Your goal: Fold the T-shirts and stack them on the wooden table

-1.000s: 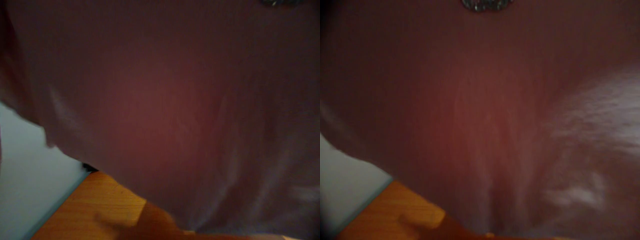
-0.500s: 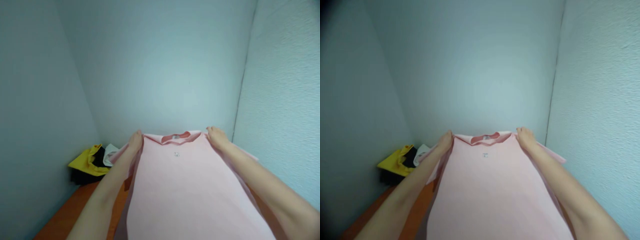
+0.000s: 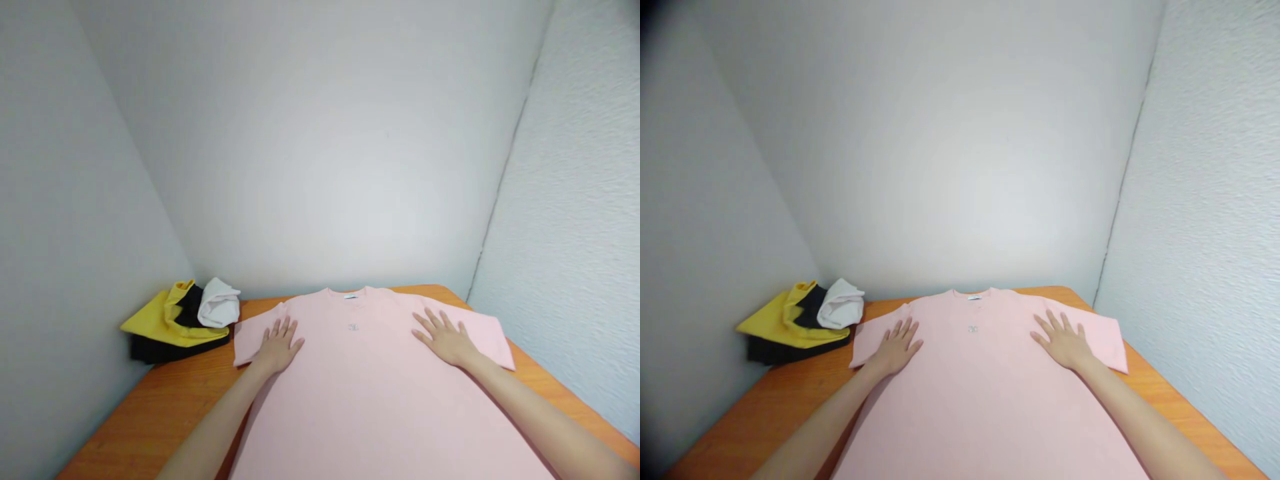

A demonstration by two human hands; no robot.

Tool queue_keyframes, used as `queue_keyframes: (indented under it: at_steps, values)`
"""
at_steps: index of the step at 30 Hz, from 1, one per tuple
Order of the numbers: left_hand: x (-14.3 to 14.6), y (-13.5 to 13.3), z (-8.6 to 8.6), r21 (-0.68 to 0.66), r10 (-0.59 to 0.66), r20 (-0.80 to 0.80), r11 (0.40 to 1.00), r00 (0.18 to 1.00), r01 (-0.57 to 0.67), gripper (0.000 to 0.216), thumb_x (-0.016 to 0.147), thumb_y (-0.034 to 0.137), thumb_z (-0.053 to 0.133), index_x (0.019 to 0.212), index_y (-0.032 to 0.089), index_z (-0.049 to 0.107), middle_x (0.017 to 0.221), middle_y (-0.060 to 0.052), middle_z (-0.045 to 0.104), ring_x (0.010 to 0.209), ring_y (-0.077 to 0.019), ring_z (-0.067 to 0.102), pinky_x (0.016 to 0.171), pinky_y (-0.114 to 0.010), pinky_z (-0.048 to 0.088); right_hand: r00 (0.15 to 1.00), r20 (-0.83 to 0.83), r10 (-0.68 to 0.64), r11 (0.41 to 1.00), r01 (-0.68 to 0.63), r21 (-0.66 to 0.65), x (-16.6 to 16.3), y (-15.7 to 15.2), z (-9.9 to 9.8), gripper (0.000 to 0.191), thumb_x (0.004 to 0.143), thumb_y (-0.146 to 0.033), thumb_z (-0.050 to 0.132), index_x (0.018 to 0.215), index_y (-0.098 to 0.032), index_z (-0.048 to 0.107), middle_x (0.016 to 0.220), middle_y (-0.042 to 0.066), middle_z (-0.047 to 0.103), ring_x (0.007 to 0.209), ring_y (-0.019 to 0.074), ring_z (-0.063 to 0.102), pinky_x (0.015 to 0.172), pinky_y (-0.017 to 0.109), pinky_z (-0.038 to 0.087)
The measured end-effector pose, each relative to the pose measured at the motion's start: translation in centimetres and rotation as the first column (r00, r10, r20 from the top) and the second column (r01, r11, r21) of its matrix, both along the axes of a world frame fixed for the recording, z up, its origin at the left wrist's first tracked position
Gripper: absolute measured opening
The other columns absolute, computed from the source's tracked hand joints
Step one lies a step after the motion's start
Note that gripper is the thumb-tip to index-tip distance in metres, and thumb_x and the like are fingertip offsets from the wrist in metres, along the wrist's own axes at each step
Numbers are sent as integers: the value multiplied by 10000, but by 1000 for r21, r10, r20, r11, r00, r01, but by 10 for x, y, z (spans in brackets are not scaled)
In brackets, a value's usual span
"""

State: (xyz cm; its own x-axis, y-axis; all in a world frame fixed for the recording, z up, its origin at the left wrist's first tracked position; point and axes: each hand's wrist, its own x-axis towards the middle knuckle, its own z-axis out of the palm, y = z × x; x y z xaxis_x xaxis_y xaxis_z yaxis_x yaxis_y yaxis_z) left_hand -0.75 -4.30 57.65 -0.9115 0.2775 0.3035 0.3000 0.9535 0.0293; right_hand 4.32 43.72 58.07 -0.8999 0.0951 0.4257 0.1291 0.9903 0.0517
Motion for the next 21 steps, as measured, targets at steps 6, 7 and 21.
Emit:
queue_keyframes:
  at_steps: [6, 7, 21]
  values:
    - [6, 19, 16, -46, 8, -84, 999, 996, -12, 634, 979, 528, 223, 1518, 197, 259, 1597, -104, 95, 1474, -330, 58, 1149, -594, 33, 1000, 2, 1, 999, -1, 40, -9, -14, 27, 652, 956, -592, 210, 1523, -279, 290, 1583, 50, 143, 1440, 362, 78, 1118, 626, 88]
    - [19, 21, 14, -64, -27, -123, 998, 992, 19, 613, 983, 510, 248, 1516, 209, 267, 1601, -89, 93, 1478, -314, 27, 1155, -581, 5, 1000, -4, 5, 999, -5, 45, -3, -13, 27, 672, 954, -600, 217, 1530, -259, 274, 1586, 56, 131, 1443, 358, 57, 1124, 615, 75]
    - [265, 67, -65, -199, -652, -571, 699, 498, 686, 350, 936, 288, 503, 1260, 173, 567, 1231, -65, 652, 1141, -179, 581, 983, -269, 451, 982, 144, -120, 966, 149, -213, 256, 37, -22, 470, 947, -492, 381, 613, -196, 527, 614, 45, 595, 583, 175, 549, 561, 284, 286]
